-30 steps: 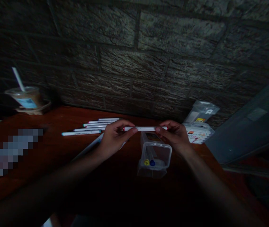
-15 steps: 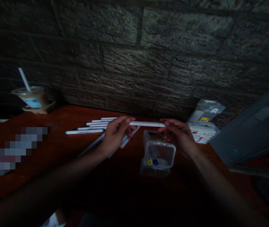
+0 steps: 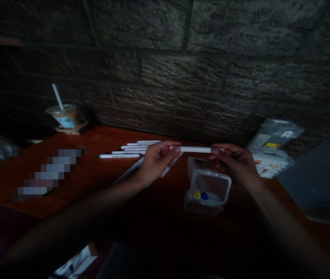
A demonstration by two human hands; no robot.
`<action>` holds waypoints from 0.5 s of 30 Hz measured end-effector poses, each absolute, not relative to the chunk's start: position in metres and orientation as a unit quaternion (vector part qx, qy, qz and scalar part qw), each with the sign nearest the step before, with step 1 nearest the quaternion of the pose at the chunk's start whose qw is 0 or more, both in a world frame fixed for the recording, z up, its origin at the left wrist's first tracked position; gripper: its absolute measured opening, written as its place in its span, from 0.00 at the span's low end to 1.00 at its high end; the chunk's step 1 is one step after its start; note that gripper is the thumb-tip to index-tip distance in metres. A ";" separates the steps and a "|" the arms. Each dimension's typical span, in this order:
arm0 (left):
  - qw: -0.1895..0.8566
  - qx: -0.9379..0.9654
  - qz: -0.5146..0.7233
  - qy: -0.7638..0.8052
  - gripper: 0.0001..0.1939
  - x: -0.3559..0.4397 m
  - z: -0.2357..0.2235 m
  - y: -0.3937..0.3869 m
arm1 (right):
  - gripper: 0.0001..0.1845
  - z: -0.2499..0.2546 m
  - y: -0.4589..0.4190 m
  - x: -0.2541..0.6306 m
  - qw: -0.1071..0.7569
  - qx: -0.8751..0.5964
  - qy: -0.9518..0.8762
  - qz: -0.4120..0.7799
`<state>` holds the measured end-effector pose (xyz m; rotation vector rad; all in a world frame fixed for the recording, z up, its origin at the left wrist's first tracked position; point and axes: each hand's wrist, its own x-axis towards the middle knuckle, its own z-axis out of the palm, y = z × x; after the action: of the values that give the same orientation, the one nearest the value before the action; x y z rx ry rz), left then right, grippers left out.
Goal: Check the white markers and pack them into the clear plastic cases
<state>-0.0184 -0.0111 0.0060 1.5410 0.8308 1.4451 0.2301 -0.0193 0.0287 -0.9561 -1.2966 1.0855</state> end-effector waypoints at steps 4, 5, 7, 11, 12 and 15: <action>0.406 0.633 0.566 0.338 0.11 -0.019 0.003 -0.011 | 0.11 0.028 -0.018 0.229 0.566 -0.407 -0.574 0.429; 0.396 0.640 0.563 0.340 0.11 -0.019 0.002 -0.012 | 0.11 0.028 -0.018 0.228 0.568 -0.408 -0.577 0.422; 0.382 0.649 0.558 0.348 0.10 -0.019 0.001 -0.013 | 0.13 0.028 -0.018 0.226 0.570 -0.411 -0.581 0.411; 0.384 0.650 0.551 0.354 0.09 -0.018 0.002 -0.015 | 0.15 0.030 -0.020 0.224 0.559 -0.422 -0.583 0.411; 0.384 0.650 0.552 0.354 0.09 -0.018 0.003 -0.015 | 0.15 0.031 -0.020 0.224 0.559 -0.422 -0.581 0.414; 0.379 0.644 0.561 0.356 0.08 -0.019 0.006 -0.015 | 0.14 0.032 -0.022 0.224 0.564 -0.416 -0.566 0.433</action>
<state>-0.0187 -0.0145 0.0057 1.6460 0.9093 1.4323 0.2236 -0.0218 0.0316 -0.9789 -1.3328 1.0193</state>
